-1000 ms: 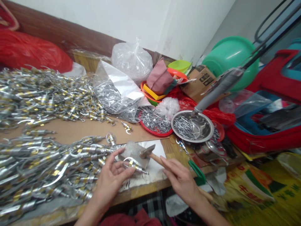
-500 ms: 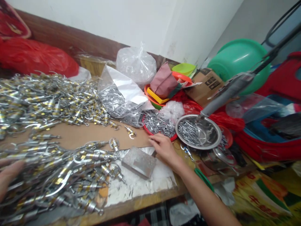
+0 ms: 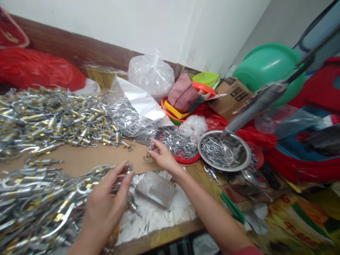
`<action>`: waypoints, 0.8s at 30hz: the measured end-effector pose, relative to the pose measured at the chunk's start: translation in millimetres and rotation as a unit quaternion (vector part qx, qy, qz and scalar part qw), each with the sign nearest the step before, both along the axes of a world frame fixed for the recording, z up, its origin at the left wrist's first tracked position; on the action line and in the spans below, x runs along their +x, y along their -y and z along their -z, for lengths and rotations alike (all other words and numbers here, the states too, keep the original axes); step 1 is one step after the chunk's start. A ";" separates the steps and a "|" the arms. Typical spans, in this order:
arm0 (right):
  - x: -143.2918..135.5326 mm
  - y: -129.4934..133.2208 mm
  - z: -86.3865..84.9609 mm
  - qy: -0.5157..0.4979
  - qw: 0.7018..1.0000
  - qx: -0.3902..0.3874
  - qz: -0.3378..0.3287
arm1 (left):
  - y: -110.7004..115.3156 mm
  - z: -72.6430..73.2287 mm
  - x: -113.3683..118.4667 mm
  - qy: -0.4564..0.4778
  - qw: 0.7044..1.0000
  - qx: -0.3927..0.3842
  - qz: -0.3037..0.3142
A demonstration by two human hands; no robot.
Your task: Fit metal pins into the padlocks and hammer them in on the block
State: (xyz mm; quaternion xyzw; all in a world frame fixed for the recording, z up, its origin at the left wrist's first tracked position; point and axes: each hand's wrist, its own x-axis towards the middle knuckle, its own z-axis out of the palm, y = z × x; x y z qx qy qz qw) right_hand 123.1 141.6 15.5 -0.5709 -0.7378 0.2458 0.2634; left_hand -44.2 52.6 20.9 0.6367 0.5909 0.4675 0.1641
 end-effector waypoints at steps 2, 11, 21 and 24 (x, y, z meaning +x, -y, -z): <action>4.1 20.5 -4.6 -0.162 0.985 -0.053 -0.009 | -12.6 5.4 29.0 0.022 0.999 0.005 0.043; 70.2 31.1 3.2 -0.051 0.998 0.003 0.032 | -10.5 8.2 43.4 0.069 0.993 -0.038 0.083; 92.3 -15.1 27.2 0.120 0.983 0.052 0.131 | 8.4 29.7 34.4 -0.116 0.970 0.065 0.204; 92.7 -13.7 28.7 0.114 0.981 0.074 0.139 | 8.9 33.5 32.5 -0.102 0.977 0.098 0.160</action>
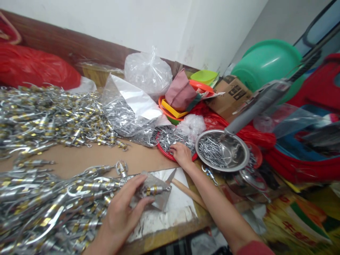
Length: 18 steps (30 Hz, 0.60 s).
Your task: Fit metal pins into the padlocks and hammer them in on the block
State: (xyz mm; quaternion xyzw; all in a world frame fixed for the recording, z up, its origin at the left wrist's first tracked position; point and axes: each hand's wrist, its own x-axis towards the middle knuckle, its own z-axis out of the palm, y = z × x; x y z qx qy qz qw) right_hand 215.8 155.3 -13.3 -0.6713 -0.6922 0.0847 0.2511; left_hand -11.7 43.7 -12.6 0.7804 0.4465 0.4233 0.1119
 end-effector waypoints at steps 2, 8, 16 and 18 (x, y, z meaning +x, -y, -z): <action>3.6 1.5 -1.1 -0.014 1.000 0.023 0.007 | 0.2 -0.8 -1.2 0.016 0.999 0.023 -0.016; -7.6 28.9 -17.4 -0.109 0.992 0.063 -0.019 | 0.4 -9.7 0.5 0.045 0.999 0.009 -0.014; -67.1 105.8 -40.3 -0.311 0.932 0.017 -0.188 | 0.9 -10.2 1.0 0.085 0.996 -0.023 -0.002; -71.7 109.8 -37.7 -0.351 0.920 0.003 -0.175 | 2.0 -8.6 0.5 0.095 0.994 -0.050 -0.018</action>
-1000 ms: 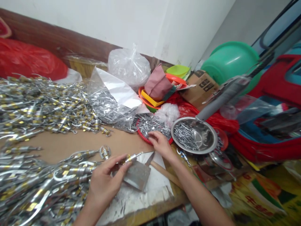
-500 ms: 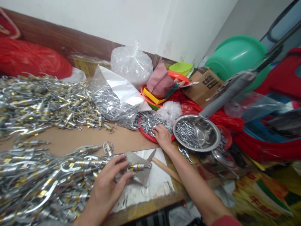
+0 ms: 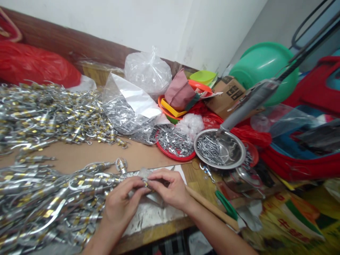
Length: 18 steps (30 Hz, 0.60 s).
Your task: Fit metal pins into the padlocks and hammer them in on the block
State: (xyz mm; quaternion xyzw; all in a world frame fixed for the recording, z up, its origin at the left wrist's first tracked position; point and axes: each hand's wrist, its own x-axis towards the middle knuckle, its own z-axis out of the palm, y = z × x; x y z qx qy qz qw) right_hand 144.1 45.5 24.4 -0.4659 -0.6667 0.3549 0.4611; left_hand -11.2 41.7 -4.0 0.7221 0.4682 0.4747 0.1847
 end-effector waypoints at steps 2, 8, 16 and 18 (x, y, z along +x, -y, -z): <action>-1.3 -0.2 3.5 -0.034 0.999 -0.031 0.011 | 0.9 2.0 -0.1 0.008 0.999 -0.039 -0.019; -1.9 -1.4 7.7 -0.090 0.992 -0.083 0.018 | -1.2 3.4 1.9 0.026 0.998 -0.043 -0.031; -1.5 -0.5 15.4 -0.125 0.986 -0.109 0.026 | -2.0 -3.9 2.8 0.018 0.999 0.000 0.050; -1.3 -0.2 16.3 -0.133 0.985 -0.106 0.027 | -1.3 -3.0 2.9 0.022 0.998 -0.011 0.049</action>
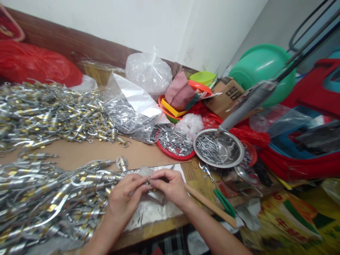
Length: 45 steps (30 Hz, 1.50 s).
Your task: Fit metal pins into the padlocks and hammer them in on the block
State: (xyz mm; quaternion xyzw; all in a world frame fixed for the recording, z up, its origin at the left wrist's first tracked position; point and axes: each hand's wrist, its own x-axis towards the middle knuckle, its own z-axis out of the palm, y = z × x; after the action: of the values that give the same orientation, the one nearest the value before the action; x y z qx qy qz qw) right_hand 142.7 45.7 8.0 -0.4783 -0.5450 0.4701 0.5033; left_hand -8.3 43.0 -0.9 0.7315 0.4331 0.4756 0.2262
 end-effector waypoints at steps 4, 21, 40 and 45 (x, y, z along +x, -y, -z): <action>2.0 2.9 -1.3 -0.015 1.000 0.013 -0.023 | 1.9 -0.1 0.6 -0.003 0.999 -0.035 0.010; 5.9 29.8 5.5 0.216 0.939 0.267 0.021 | 5.2 2.1 -2.7 -0.027 0.994 0.095 -0.046; 4.0 -34.7 -12.2 0.408 0.896 0.146 -0.099 | 17.8 0.1 -20.4 -0.032 0.998 0.059 -0.003; 5.9 -27.6 -15.5 0.384 0.911 0.146 -0.045 | 16.8 2.2 -17.7 -0.028 0.998 0.058 -0.015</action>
State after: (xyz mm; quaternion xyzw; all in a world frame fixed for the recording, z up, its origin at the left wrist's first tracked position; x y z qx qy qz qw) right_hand 148.6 73.3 23.6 -0.5185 -0.7794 0.1873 0.2976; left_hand -26.1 26.2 -3.1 0.7499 0.4216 0.4827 0.1641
